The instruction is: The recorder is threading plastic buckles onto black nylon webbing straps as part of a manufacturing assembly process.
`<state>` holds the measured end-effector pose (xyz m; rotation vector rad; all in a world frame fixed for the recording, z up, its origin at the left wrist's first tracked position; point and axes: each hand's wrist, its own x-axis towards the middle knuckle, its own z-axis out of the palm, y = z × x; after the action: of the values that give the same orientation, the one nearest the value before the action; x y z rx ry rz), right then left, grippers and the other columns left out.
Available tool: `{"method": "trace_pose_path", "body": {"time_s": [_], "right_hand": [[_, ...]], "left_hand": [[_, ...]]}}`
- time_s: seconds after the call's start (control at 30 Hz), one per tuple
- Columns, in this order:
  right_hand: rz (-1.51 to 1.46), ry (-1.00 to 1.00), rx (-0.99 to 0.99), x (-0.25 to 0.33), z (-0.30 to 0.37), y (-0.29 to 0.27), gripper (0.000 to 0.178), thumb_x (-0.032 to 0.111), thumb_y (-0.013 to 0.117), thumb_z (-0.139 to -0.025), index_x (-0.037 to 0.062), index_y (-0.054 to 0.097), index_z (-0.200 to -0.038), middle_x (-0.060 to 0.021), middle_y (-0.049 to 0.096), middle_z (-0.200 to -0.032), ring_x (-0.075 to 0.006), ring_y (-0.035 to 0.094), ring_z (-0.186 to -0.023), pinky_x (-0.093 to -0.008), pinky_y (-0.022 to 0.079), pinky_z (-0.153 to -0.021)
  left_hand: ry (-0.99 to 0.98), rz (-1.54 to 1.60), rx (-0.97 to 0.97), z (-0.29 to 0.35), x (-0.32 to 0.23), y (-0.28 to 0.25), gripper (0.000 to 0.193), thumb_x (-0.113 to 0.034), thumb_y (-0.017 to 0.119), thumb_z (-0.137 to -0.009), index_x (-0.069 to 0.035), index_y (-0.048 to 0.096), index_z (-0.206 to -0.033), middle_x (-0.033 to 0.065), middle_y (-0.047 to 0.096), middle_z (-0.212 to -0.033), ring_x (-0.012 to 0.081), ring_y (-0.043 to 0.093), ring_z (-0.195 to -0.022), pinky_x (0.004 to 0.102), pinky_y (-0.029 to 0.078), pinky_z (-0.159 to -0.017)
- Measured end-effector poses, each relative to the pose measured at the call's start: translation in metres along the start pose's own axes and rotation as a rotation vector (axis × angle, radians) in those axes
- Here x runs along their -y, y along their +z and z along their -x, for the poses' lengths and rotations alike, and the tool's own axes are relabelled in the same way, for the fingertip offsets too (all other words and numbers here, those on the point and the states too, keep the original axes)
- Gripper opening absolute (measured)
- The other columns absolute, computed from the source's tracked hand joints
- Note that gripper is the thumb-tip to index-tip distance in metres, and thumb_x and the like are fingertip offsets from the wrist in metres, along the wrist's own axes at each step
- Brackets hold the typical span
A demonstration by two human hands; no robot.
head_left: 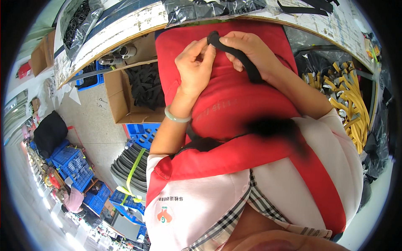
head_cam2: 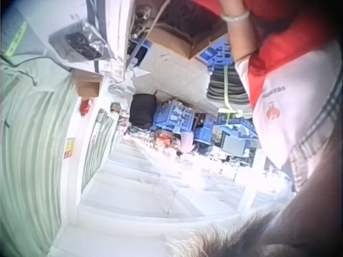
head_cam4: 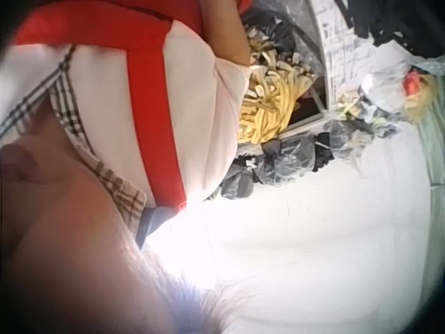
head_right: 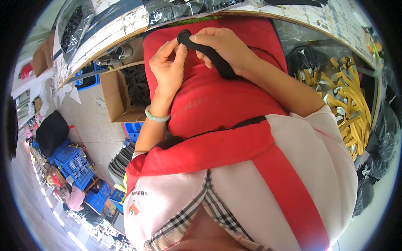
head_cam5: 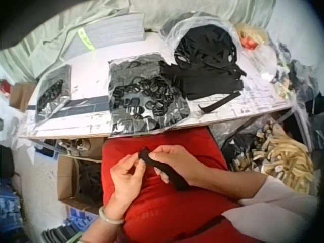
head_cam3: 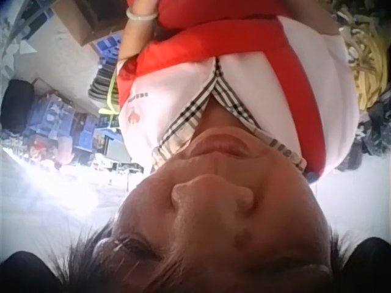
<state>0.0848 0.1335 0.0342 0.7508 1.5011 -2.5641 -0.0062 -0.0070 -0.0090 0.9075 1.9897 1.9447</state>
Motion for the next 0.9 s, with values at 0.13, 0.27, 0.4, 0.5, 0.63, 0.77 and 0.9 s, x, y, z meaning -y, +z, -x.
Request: {"method": "trace_pose_path", "body": {"time_s": [0.13, 0.27, 0.4, 0.5, 0.63, 0.77, 0.9], "right_hand": [[-0.077, -0.013, 0.006, -0.001, 0.000, 0.002, 0.017, 0.024, 0.058, -0.093, 0.0076, 0.057, -0.089, 0.0013, 0.054, -0.063, -0.0037, 0.047, -0.045, -0.0187, 0.039, -0.040], [-0.241, 0.005, 0.093, -0.003, -0.005, -0.008, 0.018, 0.023, 0.059, -0.093, 0.0056, 0.058, -0.091, 0.0005, 0.055, -0.069, -0.0045, 0.048, -0.051, -0.0189, 0.040, -0.045], [-0.158, -0.012, 0.050, -0.003, -0.005, -0.002, 0.022, 0.024, 0.060, -0.092, 0.0021, 0.061, -0.093, -0.0009, 0.056, -0.071, -0.0064, 0.051, -0.056, -0.0191, 0.042, -0.049], [-0.129, -0.035, 0.043, -0.007, -0.006, -0.004, 0.022, 0.024, 0.061, -0.091, 0.0015, 0.061, -0.093, -0.0018, 0.057, -0.070, -0.0070, 0.051, -0.052, -0.0191, 0.042, -0.047], [0.021, -0.092, -0.075, -0.008, -0.007, -0.003, 0.022, 0.024, 0.061, -0.091, 0.0017, 0.062, -0.090, -0.0029, 0.059, -0.068, -0.0081, 0.051, -0.049, -0.0201, 0.041, -0.044], [0.039, -0.076, -0.088, -0.010, -0.010, -0.003, 0.021, 0.023, 0.062, -0.090, 0.0020, 0.061, -0.087, -0.0035, 0.059, -0.067, -0.0088, 0.051, -0.048, -0.0206, 0.040, -0.043], [0.072, -0.081, -0.083, -0.012, -0.010, -0.003, 0.020, 0.025, 0.062, -0.092, 0.0051, 0.060, -0.088, -0.0008, 0.056, -0.063, -0.0057, 0.048, -0.045, -0.0188, 0.039, -0.040]], "left_hand": [[0.063, -0.120, -0.010, 0.000, 0.000, -0.001, 0.018, 0.001, 0.069, -0.080, 0.001, 0.068, -0.097, 0.0050, 0.055, -0.065, 0.0086, 0.050, -0.057, 0.0221, 0.040, -0.052], [0.137, -0.186, 0.002, -0.001, -0.001, -0.001, 0.016, 0.001, 0.069, -0.080, 0.001, 0.068, -0.096, 0.0050, 0.055, -0.065, 0.0090, 0.050, -0.056, 0.0226, 0.041, -0.052], [0.092, -0.150, 0.006, 0.001, 0.002, 0.001, 0.014, 0.000, 0.069, -0.080, 0.001, 0.068, -0.094, 0.0054, 0.056, -0.065, 0.0097, 0.051, -0.056, 0.0232, 0.042, -0.052], [0.051, -0.111, -0.002, 0.002, 0.003, 0.001, 0.013, 0.000, 0.069, -0.080, 0.001, 0.068, -0.093, 0.0058, 0.056, -0.065, 0.0109, 0.052, -0.055, 0.0239, 0.042, -0.051], [0.181, -0.286, 0.025, 0.001, -0.001, -0.001, 0.013, -0.001, 0.069, -0.080, 0.000, 0.068, -0.092, 0.0076, 0.056, -0.065, 0.0147, 0.053, -0.055, 0.0258, 0.043, -0.051], [0.214, -0.340, 0.017, 0.002, -0.003, -0.004, 0.012, -0.001, 0.069, -0.079, 0.000, 0.068, -0.092, 0.0088, 0.056, -0.065, 0.0175, 0.054, -0.055, 0.0277, 0.045, -0.052], [0.204, -0.348, 0.031, 0.004, -0.003, -0.003, 0.013, -0.001, 0.069, -0.079, 0.000, 0.067, -0.092, 0.0097, 0.056, -0.066, 0.0192, 0.055, -0.056, 0.0294, 0.046, -0.053]]}}
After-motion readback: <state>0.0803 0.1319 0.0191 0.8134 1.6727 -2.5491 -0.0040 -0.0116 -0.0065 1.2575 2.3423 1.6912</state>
